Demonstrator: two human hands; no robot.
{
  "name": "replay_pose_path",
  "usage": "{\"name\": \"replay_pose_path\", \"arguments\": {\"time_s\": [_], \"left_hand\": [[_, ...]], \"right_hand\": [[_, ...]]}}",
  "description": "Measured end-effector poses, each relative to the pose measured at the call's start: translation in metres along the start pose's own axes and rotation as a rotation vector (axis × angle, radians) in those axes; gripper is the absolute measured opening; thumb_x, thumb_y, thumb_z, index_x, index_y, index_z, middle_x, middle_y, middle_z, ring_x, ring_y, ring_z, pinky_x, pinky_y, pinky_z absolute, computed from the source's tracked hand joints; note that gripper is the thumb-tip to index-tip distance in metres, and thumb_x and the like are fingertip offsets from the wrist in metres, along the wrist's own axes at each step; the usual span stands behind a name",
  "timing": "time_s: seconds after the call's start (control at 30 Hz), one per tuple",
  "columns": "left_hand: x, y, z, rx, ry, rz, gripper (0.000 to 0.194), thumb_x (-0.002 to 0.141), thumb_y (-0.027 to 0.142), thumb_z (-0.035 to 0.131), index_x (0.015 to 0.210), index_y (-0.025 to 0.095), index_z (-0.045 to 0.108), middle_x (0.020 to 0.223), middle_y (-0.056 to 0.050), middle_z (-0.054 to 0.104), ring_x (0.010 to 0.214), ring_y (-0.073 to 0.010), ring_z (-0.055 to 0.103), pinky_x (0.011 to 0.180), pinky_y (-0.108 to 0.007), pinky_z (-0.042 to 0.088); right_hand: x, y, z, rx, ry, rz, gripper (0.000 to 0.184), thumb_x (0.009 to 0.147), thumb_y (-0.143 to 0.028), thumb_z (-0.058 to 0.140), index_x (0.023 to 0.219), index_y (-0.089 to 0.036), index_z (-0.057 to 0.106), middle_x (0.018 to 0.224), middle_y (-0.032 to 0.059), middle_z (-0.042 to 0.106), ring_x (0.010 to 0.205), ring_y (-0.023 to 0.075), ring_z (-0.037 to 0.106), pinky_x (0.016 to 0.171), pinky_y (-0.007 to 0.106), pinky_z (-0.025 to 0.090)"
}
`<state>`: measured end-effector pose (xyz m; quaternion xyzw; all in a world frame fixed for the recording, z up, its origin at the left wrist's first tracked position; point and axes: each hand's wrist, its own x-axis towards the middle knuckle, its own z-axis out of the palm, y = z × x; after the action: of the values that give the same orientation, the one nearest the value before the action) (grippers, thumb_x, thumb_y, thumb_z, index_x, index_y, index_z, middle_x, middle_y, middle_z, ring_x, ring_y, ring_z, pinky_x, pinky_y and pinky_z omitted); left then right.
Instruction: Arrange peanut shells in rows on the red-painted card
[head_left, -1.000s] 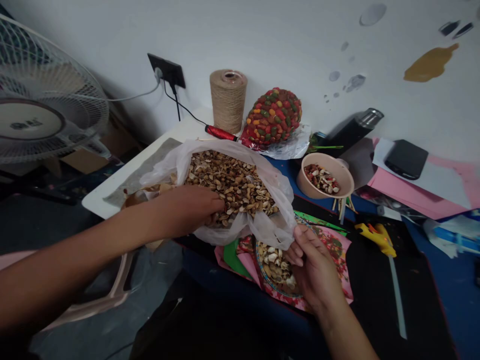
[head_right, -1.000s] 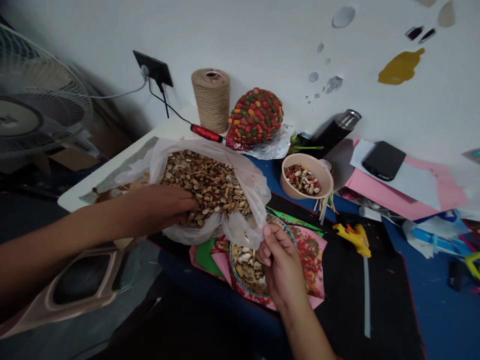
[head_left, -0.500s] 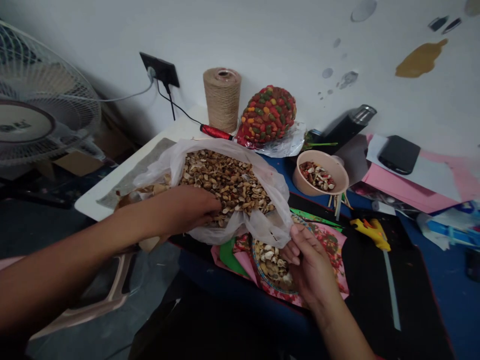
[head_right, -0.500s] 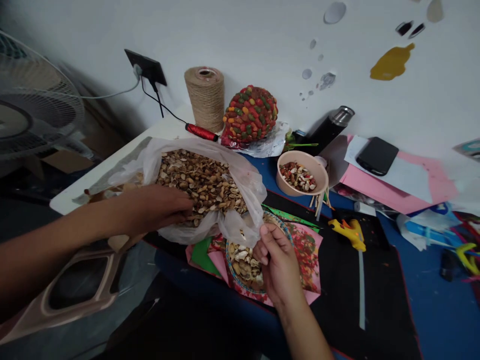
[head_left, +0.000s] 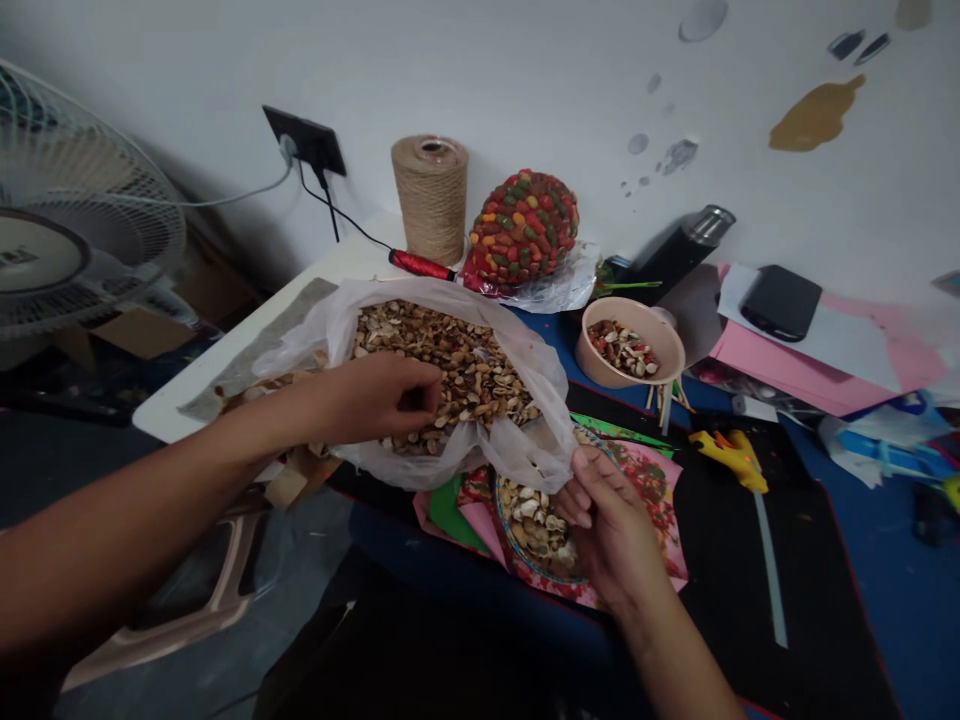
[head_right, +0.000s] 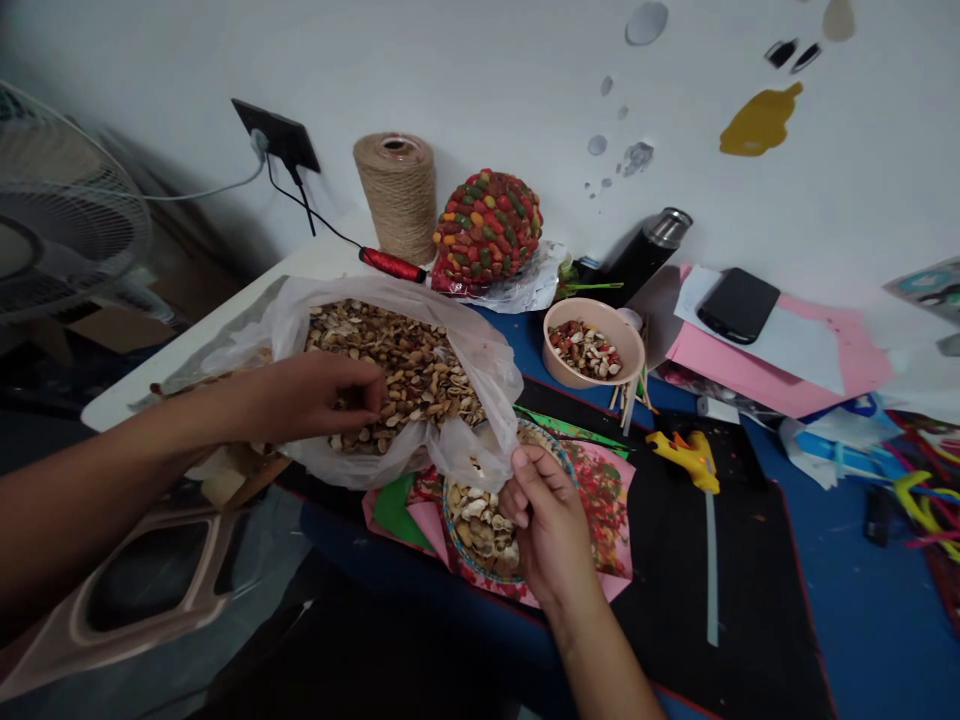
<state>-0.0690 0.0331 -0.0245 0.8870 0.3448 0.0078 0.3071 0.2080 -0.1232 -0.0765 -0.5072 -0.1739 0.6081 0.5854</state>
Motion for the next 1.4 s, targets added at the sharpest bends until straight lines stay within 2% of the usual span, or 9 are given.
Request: {"name": "replay_pose_path", "arguments": {"time_s": [0.3, 0.4, 0.5, 0.6, 0.73, 0.9, 1.1, 1.3, 1.4], "left_hand": [[0.005, -0.002, 0.0, -0.014, 0.067, -0.024, 0.007, 0.091, 0.029, 0.065, 0.091, 0.023, 0.064, 0.086, 0.0, 0.074, 0.076, -0.0151, 0.066, 0.072, -0.027, 0.046], [0.007, -0.002, 0.0, -0.073, 0.071, -0.022, 0.022, 0.094, 0.03, 0.064, 0.114, 0.022, 0.066, 0.093, 0.0, 0.076, 0.08, -0.0154, 0.069, 0.073, -0.025, 0.048], [0.008, -0.002, 0.0, -0.124, 0.047, 0.038, 0.037, 0.1, 0.034, 0.058, 0.136, 0.026, 0.066, 0.11, -0.001, 0.08, 0.095, -0.0166, 0.073, 0.084, -0.025, 0.051], [0.008, -0.003, 0.0, -0.134, 0.035, 0.067, 0.031, 0.102, 0.037, 0.055, 0.126, 0.026, 0.073, 0.118, -0.001, 0.081, 0.105, -0.0179, 0.074, 0.092, -0.025, 0.051], [0.008, -0.003, 0.0, -0.148, 0.052, 0.016, 0.025, 0.098, 0.036, 0.059, 0.116, 0.023, 0.07, 0.101, -0.001, 0.08, 0.088, -0.0158, 0.073, 0.081, -0.025, 0.052], [0.008, -0.004, -0.001, -0.172, 0.058, -0.001, 0.019, 0.097, 0.036, 0.061, 0.109, 0.023, 0.068, 0.106, -0.002, 0.08, 0.093, -0.017, 0.073, 0.085, -0.027, 0.053], [0.009, -0.006, -0.002, -0.132, 0.131, -0.013, 0.024, 0.097, 0.045, 0.065, 0.103, 0.023, 0.072, 0.103, -0.002, 0.079, 0.094, -0.0179, 0.071, 0.084, -0.028, 0.051], [0.006, -0.009, -0.002, -0.127, 0.086, -0.027, 0.024, 0.097, 0.039, 0.063, 0.109, 0.023, 0.075, 0.101, -0.002, 0.08, 0.089, -0.0173, 0.072, 0.081, -0.027, 0.051], [0.001, -0.013, -0.005, -0.035, 0.008, -0.018, 0.019, 0.095, 0.033, 0.063, 0.106, 0.025, 0.076, 0.1, -0.001, 0.081, 0.088, -0.0169, 0.072, 0.079, -0.026, 0.05]], "right_hand": [[0.0, 0.0, 0.0, 0.003, 0.0, 0.004, 0.04, 0.073, -0.047, 0.1, 0.082, -0.02, 0.073, 0.056, -0.0088, 0.041, 0.048, 0.0055, 0.027, 0.049, 0.021, 0.023], [0.0, 0.0, 0.0, 0.005, -0.007, 0.001, 0.04, 0.074, -0.045, 0.1, 0.08, -0.02, 0.07, 0.056, -0.0086, 0.041, 0.049, 0.0056, 0.027, 0.049, 0.021, 0.023], [0.001, 0.0, -0.001, 0.013, -0.001, 0.005, 0.04, 0.073, -0.045, 0.101, 0.081, -0.019, 0.07, 0.056, -0.0087, 0.042, 0.049, 0.0051, 0.028, 0.049, 0.021, 0.023], [0.001, 0.001, -0.001, 0.017, 0.003, 0.009, 0.041, 0.073, -0.045, 0.101, 0.081, -0.02, 0.07, 0.056, -0.0089, 0.042, 0.048, 0.0047, 0.029, 0.05, 0.02, 0.024], [0.002, 0.001, 0.0, 0.007, 0.002, 0.004, 0.042, 0.073, -0.046, 0.101, 0.081, -0.02, 0.069, 0.056, -0.009, 0.041, 0.048, 0.0048, 0.029, 0.049, 0.02, 0.024], [0.002, 0.0, 0.001, -0.007, 0.005, -0.003, 0.041, 0.073, -0.046, 0.1, 0.083, -0.021, 0.069, 0.057, -0.0091, 0.041, 0.048, 0.006, 0.028, 0.049, 0.022, 0.023], [0.002, 0.001, 0.0, -0.009, 0.0, -0.002, 0.039, 0.075, -0.045, 0.098, 0.082, -0.022, 0.068, 0.056, -0.0089, 0.042, 0.048, 0.0067, 0.027, 0.049, 0.023, 0.023], [0.001, 0.0, 0.001, -0.016, -0.002, -0.004, 0.041, 0.074, -0.047, 0.099, 0.081, -0.021, 0.068, 0.056, -0.0092, 0.041, 0.048, 0.0063, 0.027, 0.049, 0.023, 0.024], [0.001, -0.001, 0.001, -0.021, -0.004, -0.002, 0.039, 0.075, -0.046, 0.099, 0.082, -0.02, 0.071, 0.056, -0.009, 0.041, 0.048, 0.0058, 0.027, 0.049, 0.022, 0.024]]}}
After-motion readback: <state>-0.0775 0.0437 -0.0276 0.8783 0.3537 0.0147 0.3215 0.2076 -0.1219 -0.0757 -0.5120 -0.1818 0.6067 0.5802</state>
